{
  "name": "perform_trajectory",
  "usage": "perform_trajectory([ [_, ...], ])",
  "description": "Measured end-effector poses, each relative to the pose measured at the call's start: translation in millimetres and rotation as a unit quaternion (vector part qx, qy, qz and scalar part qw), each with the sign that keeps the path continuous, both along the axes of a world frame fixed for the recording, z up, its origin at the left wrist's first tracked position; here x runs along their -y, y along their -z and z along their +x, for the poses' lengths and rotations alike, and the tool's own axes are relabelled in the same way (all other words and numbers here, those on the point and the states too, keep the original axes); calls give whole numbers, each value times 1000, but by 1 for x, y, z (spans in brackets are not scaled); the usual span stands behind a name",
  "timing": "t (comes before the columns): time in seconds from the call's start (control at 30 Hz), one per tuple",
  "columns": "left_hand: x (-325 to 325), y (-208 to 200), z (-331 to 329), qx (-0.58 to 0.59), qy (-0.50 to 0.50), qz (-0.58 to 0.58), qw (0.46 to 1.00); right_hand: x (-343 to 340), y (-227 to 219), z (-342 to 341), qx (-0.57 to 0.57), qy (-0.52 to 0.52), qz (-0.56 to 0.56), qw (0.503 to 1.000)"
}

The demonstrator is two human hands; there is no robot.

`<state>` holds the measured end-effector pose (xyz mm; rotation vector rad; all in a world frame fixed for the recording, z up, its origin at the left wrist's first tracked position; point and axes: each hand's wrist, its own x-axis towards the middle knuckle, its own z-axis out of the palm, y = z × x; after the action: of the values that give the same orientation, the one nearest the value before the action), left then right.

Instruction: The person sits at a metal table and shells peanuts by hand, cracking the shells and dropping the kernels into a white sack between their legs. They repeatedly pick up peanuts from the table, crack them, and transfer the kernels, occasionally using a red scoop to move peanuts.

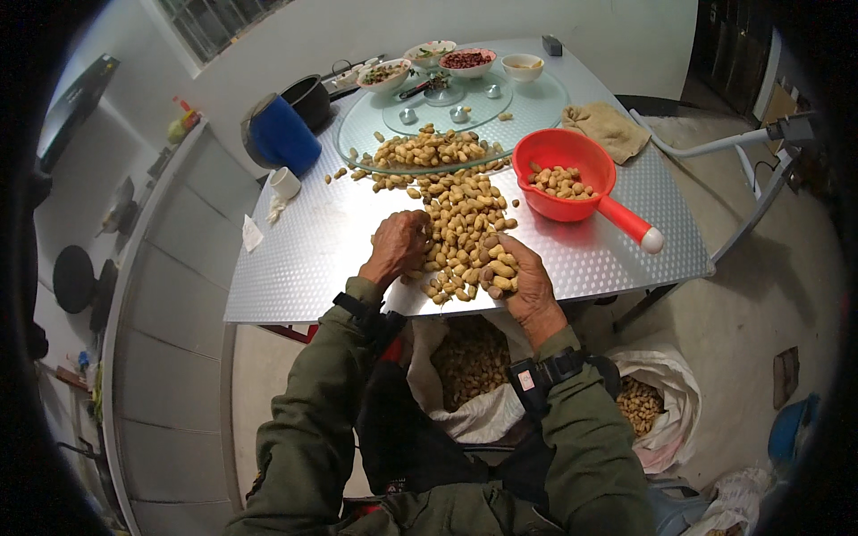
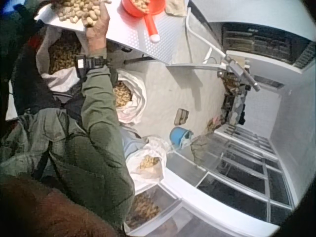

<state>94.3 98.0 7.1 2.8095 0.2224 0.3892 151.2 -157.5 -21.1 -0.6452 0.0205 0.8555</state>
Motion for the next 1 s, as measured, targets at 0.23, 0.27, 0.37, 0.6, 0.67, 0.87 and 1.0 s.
perform_trajectory([
  [0.23,-13,-5,-7,117,-11,-103,988,1,-10,-7,60,-6,-28,998],
  [0.27,-10,-9,-11,122,-18,-173,977,1,-11,-8,77,-11,-27,997],
  [0.37,28,-15,-17,194,87,-226,951,-1,-12,-12,102,-30,-34,994],
  [0.6,100,-26,-35,147,139,-194,960,3,-15,-15,132,-18,-46,990],
  [0.67,92,-25,-41,151,143,-221,953,-1,-16,-17,131,-12,-25,991],
  [0.87,20,-12,-61,121,28,-189,974,-1,-18,-18,101,12,-36,994],
  [1.0,-12,-3,-70,89,-27,-69,993,-1,-16,-17,104,10,-41,994],
])
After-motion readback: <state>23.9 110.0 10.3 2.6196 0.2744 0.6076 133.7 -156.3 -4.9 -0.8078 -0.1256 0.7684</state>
